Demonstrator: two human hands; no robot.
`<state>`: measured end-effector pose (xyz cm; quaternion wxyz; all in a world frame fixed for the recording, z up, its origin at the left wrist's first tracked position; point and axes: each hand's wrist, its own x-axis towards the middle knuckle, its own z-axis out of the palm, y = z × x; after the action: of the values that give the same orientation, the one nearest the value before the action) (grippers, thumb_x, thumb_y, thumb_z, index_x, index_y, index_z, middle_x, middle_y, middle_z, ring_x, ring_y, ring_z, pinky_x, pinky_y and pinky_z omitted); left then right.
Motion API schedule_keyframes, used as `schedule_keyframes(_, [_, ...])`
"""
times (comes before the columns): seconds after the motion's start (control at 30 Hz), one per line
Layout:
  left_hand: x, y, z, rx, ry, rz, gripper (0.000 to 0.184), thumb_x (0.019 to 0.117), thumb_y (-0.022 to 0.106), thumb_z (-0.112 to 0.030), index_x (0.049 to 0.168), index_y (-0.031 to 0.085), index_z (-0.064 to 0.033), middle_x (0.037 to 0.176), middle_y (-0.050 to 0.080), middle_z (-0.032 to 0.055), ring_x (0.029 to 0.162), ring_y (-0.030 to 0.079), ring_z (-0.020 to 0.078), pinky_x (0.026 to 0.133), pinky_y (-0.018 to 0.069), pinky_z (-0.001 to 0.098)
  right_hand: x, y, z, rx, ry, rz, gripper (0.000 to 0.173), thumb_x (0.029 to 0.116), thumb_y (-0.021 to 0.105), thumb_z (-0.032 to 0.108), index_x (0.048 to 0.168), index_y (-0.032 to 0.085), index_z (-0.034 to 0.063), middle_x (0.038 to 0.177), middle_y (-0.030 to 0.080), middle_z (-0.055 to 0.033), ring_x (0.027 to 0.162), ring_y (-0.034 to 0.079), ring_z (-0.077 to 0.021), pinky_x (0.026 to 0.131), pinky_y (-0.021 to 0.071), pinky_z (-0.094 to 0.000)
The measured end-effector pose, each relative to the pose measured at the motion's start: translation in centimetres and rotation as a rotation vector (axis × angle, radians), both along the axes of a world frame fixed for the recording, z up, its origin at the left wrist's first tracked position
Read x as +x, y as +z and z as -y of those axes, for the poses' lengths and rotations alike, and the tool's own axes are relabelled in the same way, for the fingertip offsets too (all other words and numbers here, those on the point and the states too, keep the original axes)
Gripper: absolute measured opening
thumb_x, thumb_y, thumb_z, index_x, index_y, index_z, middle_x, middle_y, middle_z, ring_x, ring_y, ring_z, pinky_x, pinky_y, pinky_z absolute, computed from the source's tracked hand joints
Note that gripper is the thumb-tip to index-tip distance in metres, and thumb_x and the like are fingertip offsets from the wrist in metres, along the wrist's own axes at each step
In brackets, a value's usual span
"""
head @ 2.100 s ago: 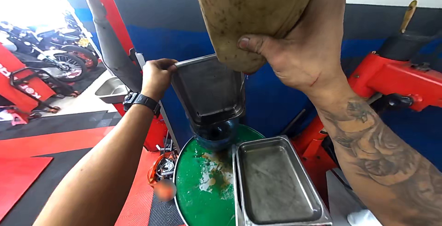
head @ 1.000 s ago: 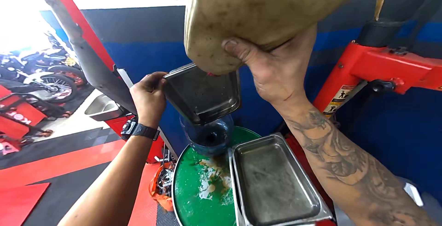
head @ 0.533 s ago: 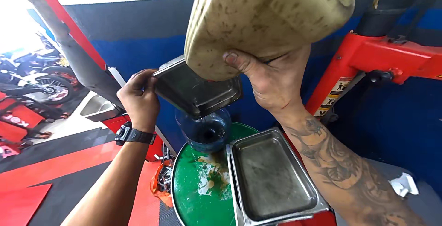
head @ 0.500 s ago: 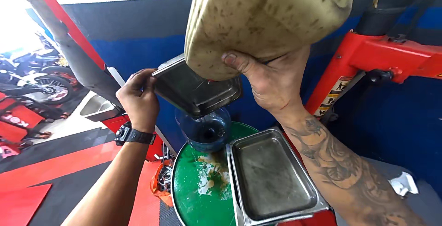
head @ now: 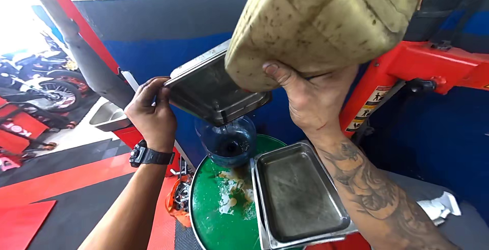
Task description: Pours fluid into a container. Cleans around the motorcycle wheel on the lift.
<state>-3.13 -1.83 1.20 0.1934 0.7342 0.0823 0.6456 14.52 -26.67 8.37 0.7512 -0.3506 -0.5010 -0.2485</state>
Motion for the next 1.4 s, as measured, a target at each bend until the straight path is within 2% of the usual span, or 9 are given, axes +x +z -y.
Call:
schedule_keyframes(0.13, [0.2, -0.7, -0.1, -0.039, -0.007, 0.027, 0.02, 0.1024, 0.061, -0.008, 0.118, 0.072, -0.003, 0.12, 0.072, 0.0092, 0.113, 0.068, 0.0168, 0.101, 0.056, 0.0354, -1.0, -0.8, -0.4, -0.026, 0.135, -0.039, 0.073, 0.0672, 0.094, -0.001, 0.124, 0.049, -0.0096, 0.105, 0.07, -0.0185, 0.099, 0.074, -0.0305, 0.091, 0.0649, -0.051])
schedule_keyframes(0.27, [0.1, -1.2, 0.1, -0.053, 0.003, 0.016, 0.021, 0.104, 0.059, -0.011, 0.12, 0.071, -0.004, 0.122, 0.071, 0.0079, 0.115, 0.068, 0.016, 0.102, 0.0552, 0.0346, -1.7, -0.5, 0.1, -0.113, -0.021, 0.028, 0.078, 0.0678, 0.096, 0.01, 0.128, 0.05, -0.01, 0.106, 0.072, -0.0139, 0.101, 0.073, -0.022, 0.092, 0.0644, -0.0407])
schedule_keyframes(0.33, [0.0, -1.2, 0.3, -0.05, 0.018, 0.003, 0.022, 0.1043, 0.058, -0.011, 0.121, 0.07, -0.003, 0.123, 0.071, 0.0083, 0.116, 0.067, 0.016, 0.103, 0.0544, 0.0341, -1.9, -0.4, 0.2, -0.122, -0.008, 0.021, 0.082, 0.0675, 0.096, 0.011, 0.13, 0.049, -0.0113, 0.107, 0.071, -0.0149, 0.101, 0.073, -0.0226, 0.093, 0.0644, -0.0411])
schedule_keyframes(0.53, [0.2, -1.0, 0.8, -0.026, 0.025, 0.023, 0.021, 0.1036, 0.058, -0.008, 0.119, 0.071, -0.0015, 0.123, 0.071, 0.0099, 0.115, 0.067, 0.0158, 0.103, 0.0542, 0.0331, -2.4, -0.3, 0.3, -0.146, -0.028, 0.033, 0.072, 0.068, 0.096, 0.012, 0.123, 0.055, -0.0078, 0.103, 0.072, -0.0127, 0.098, 0.074, -0.0205, 0.09, 0.065, -0.0394])
schedule_keyframes(0.67, [0.1, -1.1, 1.0, 0.013, 0.043, 0.03, 0.021, 0.1037, 0.058, -0.007, 0.119, 0.071, -0.0011, 0.123, 0.07, 0.0108, 0.116, 0.067, 0.0171, 0.102, 0.0545, 0.0331, -2.0, -0.3, 1.0, -0.142, -0.139, 0.061, 0.07, 0.0678, 0.096, 0.013, 0.122, 0.056, -0.0062, 0.103, 0.072, -0.0111, 0.099, 0.073, -0.0182, 0.09, 0.0646, -0.0372])
schedule_keyframes(0.83, [0.0, -0.8, 1.5, 0.018, 0.08, 0.034, 0.02, 0.1036, 0.059, -0.008, 0.117, 0.072, -0.0027, 0.122, 0.071, 0.0097, 0.116, 0.067, 0.0157, 0.102, 0.054, 0.0316, -1.0, -0.7, 1.7, -0.143, -0.06, -0.008, 0.079, 0.068, 0.096, 0.009, 0.129, 0.05, -0.0083, 0.109, 0.071, -0.0143, 0.102, 0.073, -0.0237, 0.093, 0.0649, -0.0436])
schedule_keyframes(1.07, [-0.6, -0.6, -0.7, -0.017, 0.075, -0.013, 0.02, 0.103, 0.059, -0.009, 0.117, 0.073, -0.0049, 0.121, 0.072, 0.009, 0.116, 0.067, 0.0156, 0.102, 0.0541, 0.0334, 0.6, -0.2, 3.6, -0.111, -0.317, 0.112, 0.08, 0.0688, 0.097, 0.017, 0.128, 0.05, -0.01, 0.113, 0.07, -0.0135, 0.107, 0.072, -0.0203, 0.098, 0.062, -0.04])
schedule_keyframes(1.23, [-1.4, -1.3, -2.2, -0.082, 0.046, -0.025, 0.021, 0.1035, 0.059, -0.011, 0.118, 0.072, -0.0043, 0.121, 0.072, 0.0086, 0.112, 0.068, 0.014, 0.1, 0.0556, 0.0335, 1.1, -0.4, 4.1, -0.192, -0.24, 0.09, 0.085, 0.0679, 0.097, 0.016, 0.133, 0.047, -0.0078, 0.117, 0.069, -0.0121, 0.111, 0.07, -0.0205, 0.101, 0.0612, -0.0406])
schedule_keyframes(1.4, [-2.3, -2.4, -3.0, -0.211, -0.027, 0.001, 0.023, 0.1043, 0.059, -0.014, 0.123, 0.069, -0.0056, 0.119, 0.071, 0.0048, 0.106, 0.069, 0.0119, 0.096, 0.0575, 0.0331, 1.2, -1.1, 3.6, -0.147, -0.231, 0.038, 0.084, 0.0671, 0.097, 0.014, 0.132, 0.048, -0.0085, 0.116, 0.07, -0.013, 0.11, 0.071, -0.021, 0.099, 0.0617, -0.0406])
